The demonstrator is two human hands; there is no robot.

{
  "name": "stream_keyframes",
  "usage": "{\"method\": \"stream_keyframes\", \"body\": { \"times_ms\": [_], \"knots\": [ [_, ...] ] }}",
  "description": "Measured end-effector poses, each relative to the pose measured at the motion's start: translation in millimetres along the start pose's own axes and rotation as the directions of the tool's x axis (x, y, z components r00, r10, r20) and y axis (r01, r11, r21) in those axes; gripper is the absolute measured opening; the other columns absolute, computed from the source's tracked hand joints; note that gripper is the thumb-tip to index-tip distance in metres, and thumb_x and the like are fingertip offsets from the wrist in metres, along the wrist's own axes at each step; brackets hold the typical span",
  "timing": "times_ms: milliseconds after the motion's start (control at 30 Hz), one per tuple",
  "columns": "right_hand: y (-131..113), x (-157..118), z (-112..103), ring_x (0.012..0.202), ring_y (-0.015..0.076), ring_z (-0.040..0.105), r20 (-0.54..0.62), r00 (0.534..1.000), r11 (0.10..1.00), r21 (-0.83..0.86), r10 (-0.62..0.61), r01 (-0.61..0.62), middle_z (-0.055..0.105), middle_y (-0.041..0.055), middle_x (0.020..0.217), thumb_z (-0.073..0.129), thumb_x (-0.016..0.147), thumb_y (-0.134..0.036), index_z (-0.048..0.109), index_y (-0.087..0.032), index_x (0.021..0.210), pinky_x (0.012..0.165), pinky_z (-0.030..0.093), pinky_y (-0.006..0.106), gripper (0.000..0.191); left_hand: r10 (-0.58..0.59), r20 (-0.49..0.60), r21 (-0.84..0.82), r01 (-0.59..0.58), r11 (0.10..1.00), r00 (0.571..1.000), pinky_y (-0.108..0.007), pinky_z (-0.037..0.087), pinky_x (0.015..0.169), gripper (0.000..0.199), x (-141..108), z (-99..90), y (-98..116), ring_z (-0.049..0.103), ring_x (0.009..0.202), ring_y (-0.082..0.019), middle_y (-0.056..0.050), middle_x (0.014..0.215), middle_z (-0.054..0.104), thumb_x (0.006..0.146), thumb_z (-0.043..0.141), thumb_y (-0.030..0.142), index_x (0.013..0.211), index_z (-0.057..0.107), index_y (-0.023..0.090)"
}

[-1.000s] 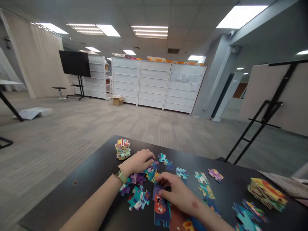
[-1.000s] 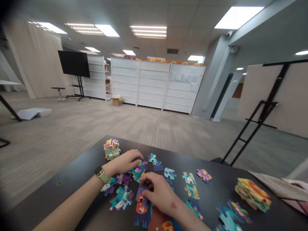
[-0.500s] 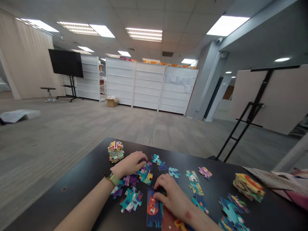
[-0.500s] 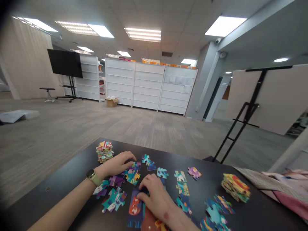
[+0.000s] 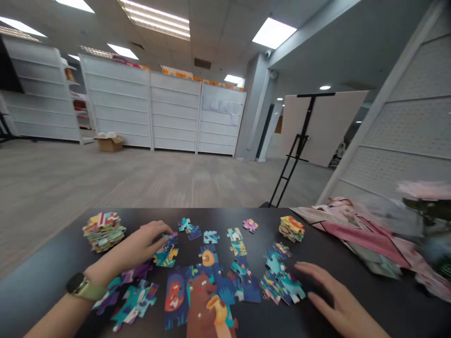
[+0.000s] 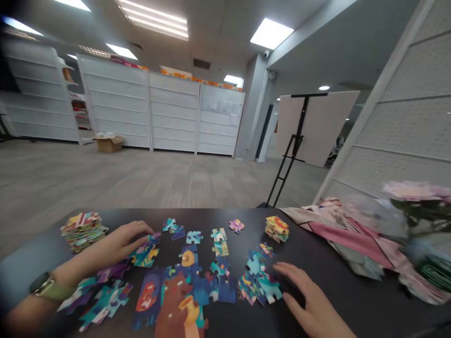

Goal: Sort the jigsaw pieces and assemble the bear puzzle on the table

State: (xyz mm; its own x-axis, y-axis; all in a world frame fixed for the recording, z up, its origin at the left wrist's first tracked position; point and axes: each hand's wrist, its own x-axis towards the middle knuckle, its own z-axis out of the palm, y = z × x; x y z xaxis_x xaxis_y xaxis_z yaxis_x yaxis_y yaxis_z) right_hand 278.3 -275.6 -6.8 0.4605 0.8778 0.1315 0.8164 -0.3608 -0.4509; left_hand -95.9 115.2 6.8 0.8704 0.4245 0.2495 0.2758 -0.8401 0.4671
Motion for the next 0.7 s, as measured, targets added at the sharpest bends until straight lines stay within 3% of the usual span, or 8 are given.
{"method": "stream_keyframes", "body": {
  "times_ms": [67,133,267,367,500,633,700],
  "knots": [
    [5.7,-25.5,7.9,0.140,0.0327,0.047,0.036,0.999,0.996,-0.085,0.003,0.000,0.054,0.0058,0.150,0.061,0.087,-0.051,0.064,-0.035,0.132,0.116,0.039,0.054,0.047,0.027,0.025,-0.007,-0.027,1.000,0.999,-0.036,0.049,0.094,0.024,-0.4,7.8,9.2,0.062,0.105,-0.026,-0.005,0.111,0.068,0.096,0.052,0.039,0.109,0.068,0.027],
    [6.7,-39.9,14.0,0.140,0.0327,0.046,0.020,1.000,0.991,-0.133,0.014,-0.011,0.053,0.0060,0.151,0.060,0.089,-0.053,0.066,-0.036,0.129,0.117,0.038,0.054,0.044,0.077,0.078,-0.033,-0.075,0.997,0.994,-0.039,0.047,0.101,0.027,-2.4,17.5,25.2,0.059,0.112,-0.028,-0.005,0.117,0.066,0.087,0.065,0.040,0.111,0.068,0.030],
    [7.6,-42.0,13.2,0.125,0.0324,0.060,-0.127,0.991,0.986,-0.150,0.053,-0.072,0.064,0.0119,0.136,0.058,0.090,-0.052,0.073,-0.028,0.112,0.109,0.049,0.050,0.036,0.156,0.250,-0.109,-0.132,0.985,0.956,-0.050,0.036,0.114,0.067,-7.1,37.0,56.5,0.048,0.129,-0.036,-0.004,0.135,0.057,0.063,0.087,0.051,0.125,0.065,0.039],
    [9.4,-32.2,10.8,0.115,0.0323,0.066,-0.204,0.977,0.988,-0.128,0.061,-0.088,0.070,0.0129,0.122,0.057,0.090,-0.050,0.073,-0.026,0.101,0.103,0.052,0.050,0.032,0.134,0.347,-0.142,-0.089,0.986,0.928,-0.052,0.034,0.115,0.076,-8.8,44.4,63.6,0.042,0.135,-0.037,-0.004,0.144,0.050,0.065,0.086,0.056,0.134,0.058,0.044],
    [7.5,-15.6,15.3,0.110,0.0302,0.066,-0.238,0.969,0.991,-0.096,0.070,-0.095,0.072,0.0108,0.114,0.051,0.094,-0.047,0.070,-0.026,0.103,0.100,0.052,0.049,0.029,0.113,0.371,-0.176,-0.050,0.983,0.922,-0.053,0.031,0.117,0.073,-10.7,44.4,57.9,0.039,0.138,-0.038,-0.004,0.148,0.046,0.068,0.086,0.053,0.135,0.057,0.044],
    [-9.7,-3.7,20.4,0.119,0.0287,0.062,-0.284,0.957,0.991,-0.098,0.062,-0.093,0.068,0.0112,0.124,0.043,0.099,-0.044,0.068,-0.025,0.115,0.107,0.049,0.046,0.035,0.102,0.367,-0.197,-0.030,0.980,0.924,-0.052,0.031,0.118,0.072,-11.5,43.4,55.4,0.040,0.138,-0.037,-0.004,0.148,0.047,0.067,0.086,0.053,0.133,0.059,0.043],
    [-25.1,-1.5,21.9,0.130,0.0298,0.055,-0.200,0.980,0.992,-0.120,0.011,-0.035,0.062,0.0109,0.137,0.044,0.099,-0.047,0.066,-0.027,0.126,0.112,0.044,0.049,0.040,0.081,0.381,-0.195,-0.006,0.981,0.921,-0.052,0.030,0.118,0.072,-10.6,42.7,57.3,0.040,0.138,-0.037,-0.004,0.148,0.047,0.067,0.086,0.054,0.133,0.060,0.043]
  ]
}}
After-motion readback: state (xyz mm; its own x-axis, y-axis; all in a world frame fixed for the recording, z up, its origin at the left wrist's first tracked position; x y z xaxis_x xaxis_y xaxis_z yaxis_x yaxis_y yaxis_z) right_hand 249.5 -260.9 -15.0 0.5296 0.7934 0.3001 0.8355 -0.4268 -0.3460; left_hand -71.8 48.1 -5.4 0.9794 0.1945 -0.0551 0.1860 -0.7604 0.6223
